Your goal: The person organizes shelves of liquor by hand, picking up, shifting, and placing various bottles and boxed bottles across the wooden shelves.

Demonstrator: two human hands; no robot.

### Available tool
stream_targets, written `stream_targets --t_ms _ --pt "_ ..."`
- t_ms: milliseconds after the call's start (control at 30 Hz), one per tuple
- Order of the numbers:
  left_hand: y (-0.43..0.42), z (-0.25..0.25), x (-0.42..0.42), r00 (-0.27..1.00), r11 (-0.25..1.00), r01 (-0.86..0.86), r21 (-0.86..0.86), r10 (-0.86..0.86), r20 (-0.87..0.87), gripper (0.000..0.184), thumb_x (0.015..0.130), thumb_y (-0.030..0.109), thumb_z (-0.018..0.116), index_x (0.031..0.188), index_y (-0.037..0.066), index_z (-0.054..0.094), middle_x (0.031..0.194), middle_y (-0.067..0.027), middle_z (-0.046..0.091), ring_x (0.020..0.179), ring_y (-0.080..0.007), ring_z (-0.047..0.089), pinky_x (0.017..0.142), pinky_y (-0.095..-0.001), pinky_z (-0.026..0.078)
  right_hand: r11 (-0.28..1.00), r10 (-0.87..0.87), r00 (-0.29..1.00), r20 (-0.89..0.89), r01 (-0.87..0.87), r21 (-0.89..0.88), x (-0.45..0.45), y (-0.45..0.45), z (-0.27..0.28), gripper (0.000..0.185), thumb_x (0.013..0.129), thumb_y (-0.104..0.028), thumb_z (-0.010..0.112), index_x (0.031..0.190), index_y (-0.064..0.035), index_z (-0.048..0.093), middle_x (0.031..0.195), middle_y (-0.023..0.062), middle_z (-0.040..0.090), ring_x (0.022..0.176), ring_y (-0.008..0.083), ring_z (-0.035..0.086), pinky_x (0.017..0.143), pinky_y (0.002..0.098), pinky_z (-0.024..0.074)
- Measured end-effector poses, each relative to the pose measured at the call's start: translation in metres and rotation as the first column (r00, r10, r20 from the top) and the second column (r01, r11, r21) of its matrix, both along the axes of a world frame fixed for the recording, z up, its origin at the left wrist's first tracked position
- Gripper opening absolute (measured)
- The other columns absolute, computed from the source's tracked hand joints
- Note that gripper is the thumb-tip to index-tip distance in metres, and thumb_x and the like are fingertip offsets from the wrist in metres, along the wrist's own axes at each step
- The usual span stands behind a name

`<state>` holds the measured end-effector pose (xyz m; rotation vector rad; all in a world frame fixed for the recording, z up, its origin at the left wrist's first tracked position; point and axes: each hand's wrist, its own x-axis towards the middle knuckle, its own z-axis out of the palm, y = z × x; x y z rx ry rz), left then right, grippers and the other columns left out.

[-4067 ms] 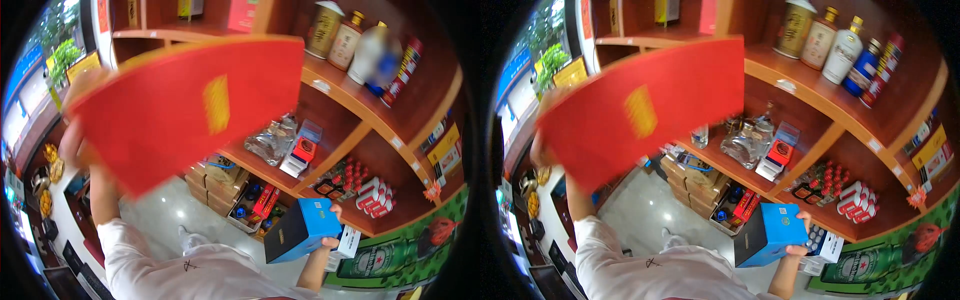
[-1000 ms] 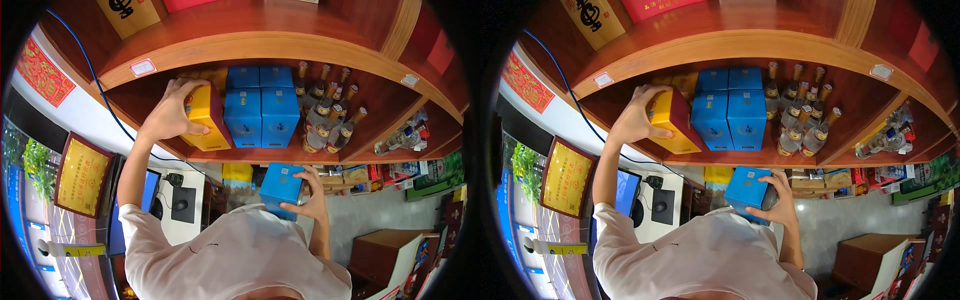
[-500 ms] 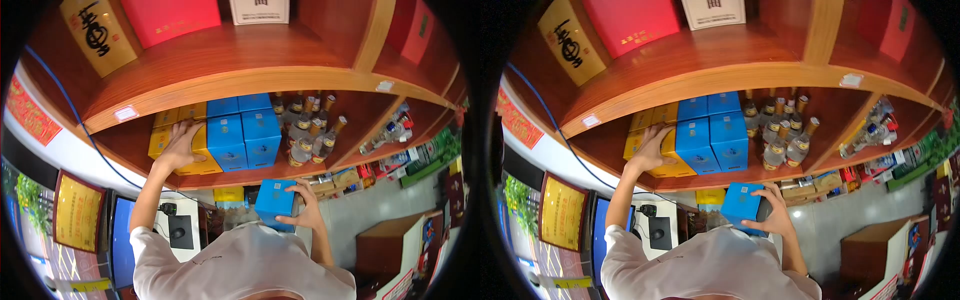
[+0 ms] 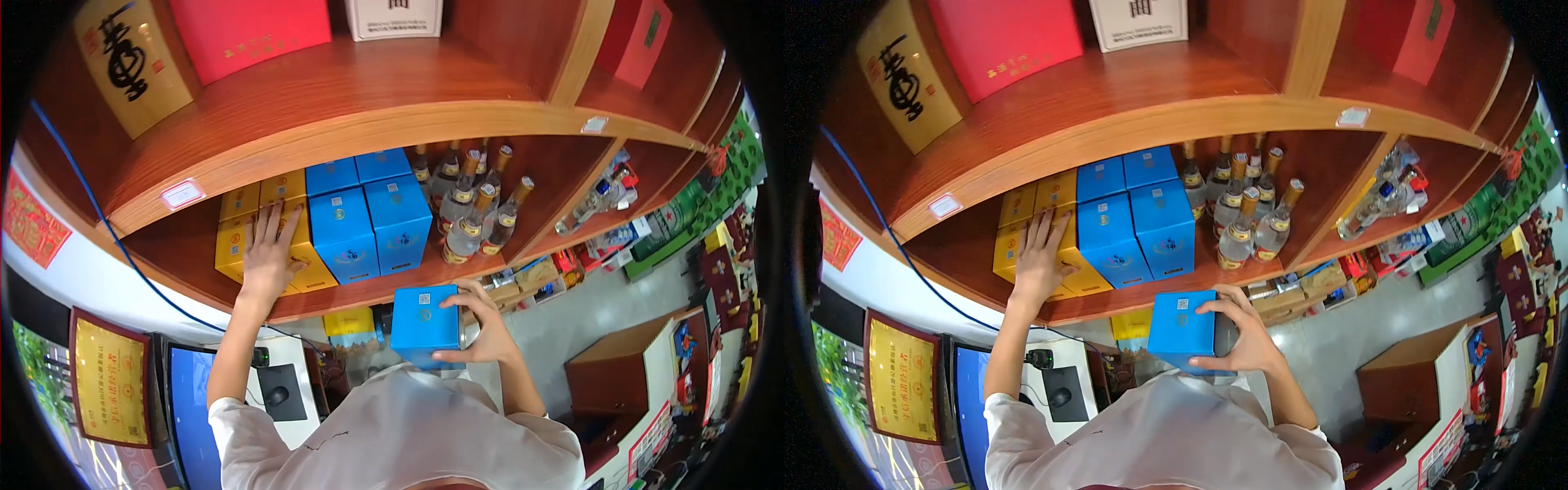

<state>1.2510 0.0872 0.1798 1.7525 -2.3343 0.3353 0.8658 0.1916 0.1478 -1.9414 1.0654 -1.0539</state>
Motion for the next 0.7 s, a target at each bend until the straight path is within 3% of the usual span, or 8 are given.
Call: stream_targets --t_ms 133,267,333,433,500,567,633,700 --pt "0.047 0.029 -0.020 0.972 0.990 0.121 -0.068 -0.132 -0.196 0.091 0.076 0.025 0.088 0.154 0.010 0.043 0.163 -0.0228 0.029 0.151 -0.0464 0.025 0.123 -0.0538 0.027 0.979 0.123 0.987 0.104 -0.103 -0.178 -0.002 -0.003 0.056 0.075 0.051 -0.029 0.100 0.117 -0.0102 0.068 0.135 0.0207 0.053 0.124 0.0366 0.055 0.104 0.0455 0.0446" --pt "0.112 0.096 -0.049 0.533 0.732 0.681 0.036 -0.461 -0.710 0.100 0.072 0.039 0.093 0.152 0.004 0.045 0.159 -0.0231 0.037 0.146 -0.0407 0.040 0.117 -0.0494 0.037 0.872 0.307 0.929 0.206 -0.189 -0.452 0.007 -0.011 0.141 0.080 0.051 -0.020 0.098 0.123 -0.0065 0.064 0.132 0.0244 0.054 0.121 0.0382 0.056 0.105 0.0478 0.0440" --pt "0.131 0.113 -0.075 0.371 0.719 0.667 -0.194 -0.547 -0.751 0.093 0.070 0.039 0.095 0.144 0.003 0.052 0.150 -0.0212 0.049 0.137 -0.0381 0.050 0.111 -0.0476 0.043 0.826 0.398 0.864 0.308 -0.191 -0.530 0.029 -0.012 0.179 0.086 0.054 -0.024 0.096 0.129 -0.0063 0.059 0.132 0.0226 0.056 0.120 0.0339 0.058 0.104 0.0454 0.0454" --pt "0.132 0.136 -0.091 0.393 0.750 0.609 -0.259 -0.568 -0.723 0.085 0.067 0.035 0.097 0.136 0.003 0.059 0.139 -0.0190 0.058 0.125 -0.0362 0.058 0.104 -0.0463 0.048 0.760 0.477 0.799 0.367 -0.165 -0.629 0.063 -0.009 0.237 0.092 0.062 -0.041 0.095 0.134 -0.0044 0.052 0.133 0.0198 0.058 0.122 0.0304 0.059 0.103 0.0429 0.0481" --pt "0.127 0.146 -0.097 0.305 0.771 0.490 -0.408 -0.589 -0.748 0.082 0.065 0.030 0.097 0.134 0.003 0.059 0.133 -0.0178 0.061 0.117 -0.0346 0.061 0.098 -0.0456 0.050 0.762 0.400 0.851 0.340 -0.103 -0.639 0.074 -0.004 0.282 0.079 0.074 -0.033 0.089 0.137 -0.0030 0.050 0.129 0.0166 0.061 0.122 0.0277 0.061 0.101 0.0395 0.0509" --pt "0.119 0.168 -0.104 -0.006 0.754 0.040 -0.655 -0.656 -0.755 0.105 0.064 0.026 0.096 0.151 0.002 0.042 0.139 -0.0196 0.056 0.119 -0.0324 0.061 0.102 -0.0427 0.051 0.608 0.638 0.725 0.259 -0.269 -0.747 0.082 -0.025 0.316 0.085 0.082 -0.036 0.083 0.143 0.0021 0.038 0.127 0.0177 0.058 0.117 0.0264 0.060 0.098 0.0392 0.0523" --pt "0.113 0.214 -0.091 0.070 0.680 -0.010 -0.734 -0.731 -0.678 0.114 0.063 0.026 0.095 0.155 0.000 0.033 0.140 -0.0205 0.053 0.122 -0.0321 0.058 0.105 -0.0410 0.049 0.412 0.837 0.529 0.139 -0.444 -0.795 0.088 -0.046 0.340 0.091 0.090 -0.040 0.077 0.149 0.0073 0.025 0.125 0.0189 0.056 0.113 0.0251 0.059 0.094 0.0388 0.0536" --pt "0.104 0.262 -0.082 0.092 0.610 0.020 -0.792 -0.790 -0.606 0.108 0.067 0.026 0.092 0.154 0.000 0.033 0.137 -0.0194 0.054 0.122 -0.0301 0.057 0.105 -0.0394 0.048 0.578 0.615 0.766 0.186 -0.278 -0.767 0.107 -0.020 0.341 0.094 0.093 -0.036 0.075 0.151 0.0096 0.018 0.132 0.0242 0.052 0.121 0.0273 0.056 0.102 0.0398 0.0491"
